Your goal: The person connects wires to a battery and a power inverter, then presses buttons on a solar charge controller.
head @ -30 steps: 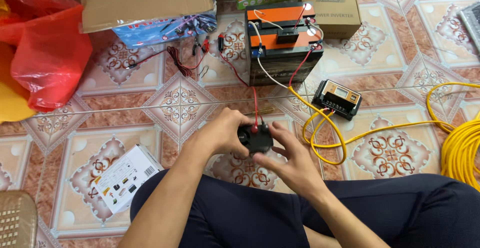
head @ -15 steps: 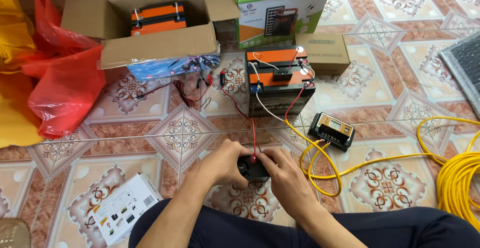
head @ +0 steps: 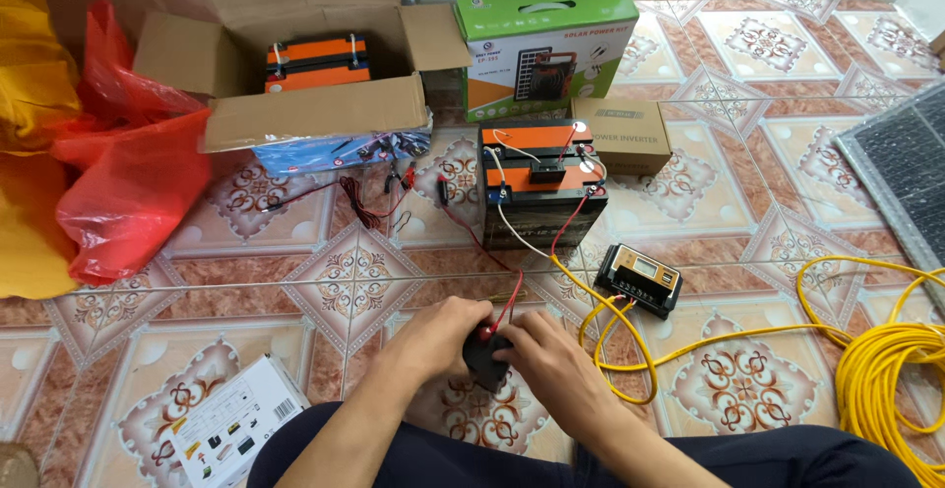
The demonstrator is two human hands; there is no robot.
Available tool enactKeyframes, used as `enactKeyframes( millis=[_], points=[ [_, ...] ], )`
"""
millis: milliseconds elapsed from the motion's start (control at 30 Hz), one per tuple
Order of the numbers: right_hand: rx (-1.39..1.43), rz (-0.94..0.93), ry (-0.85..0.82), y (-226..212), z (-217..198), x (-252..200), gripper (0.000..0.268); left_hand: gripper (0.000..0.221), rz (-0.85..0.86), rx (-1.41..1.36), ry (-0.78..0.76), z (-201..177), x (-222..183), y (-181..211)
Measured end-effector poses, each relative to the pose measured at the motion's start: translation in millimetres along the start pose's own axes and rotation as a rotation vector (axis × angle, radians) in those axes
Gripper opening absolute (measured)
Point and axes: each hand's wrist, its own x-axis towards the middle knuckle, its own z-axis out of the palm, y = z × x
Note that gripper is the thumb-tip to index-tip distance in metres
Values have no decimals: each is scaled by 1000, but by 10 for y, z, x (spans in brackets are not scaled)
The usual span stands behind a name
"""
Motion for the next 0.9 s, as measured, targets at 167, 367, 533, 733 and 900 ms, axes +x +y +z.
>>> enactKeyframes(
  millis=[167, 367, 533, 733, 900],
  points=[
    [449, 460, 253, 78, 144, -207, 28, 49, 43, -171, -9, -265, -285, -292],
    [1215, 1248, -44, -85, -81, 80, 68, 61, 73, -654, 149, -667, -934, -233],
    [2116, 1377, -384, -203, -27, 189, 98, 58, 247, -956, 192, -462, -1095, -358],
    [1807, 1166, 109, -634, 346, 580, 40, 125, -182, -1380, 315, -279, -1084, -717],
    [1687, 1184, 330, -1019, 459, 1006, 59, 75, -92, -1737, 331, -63, -862, -999]
  ],
)
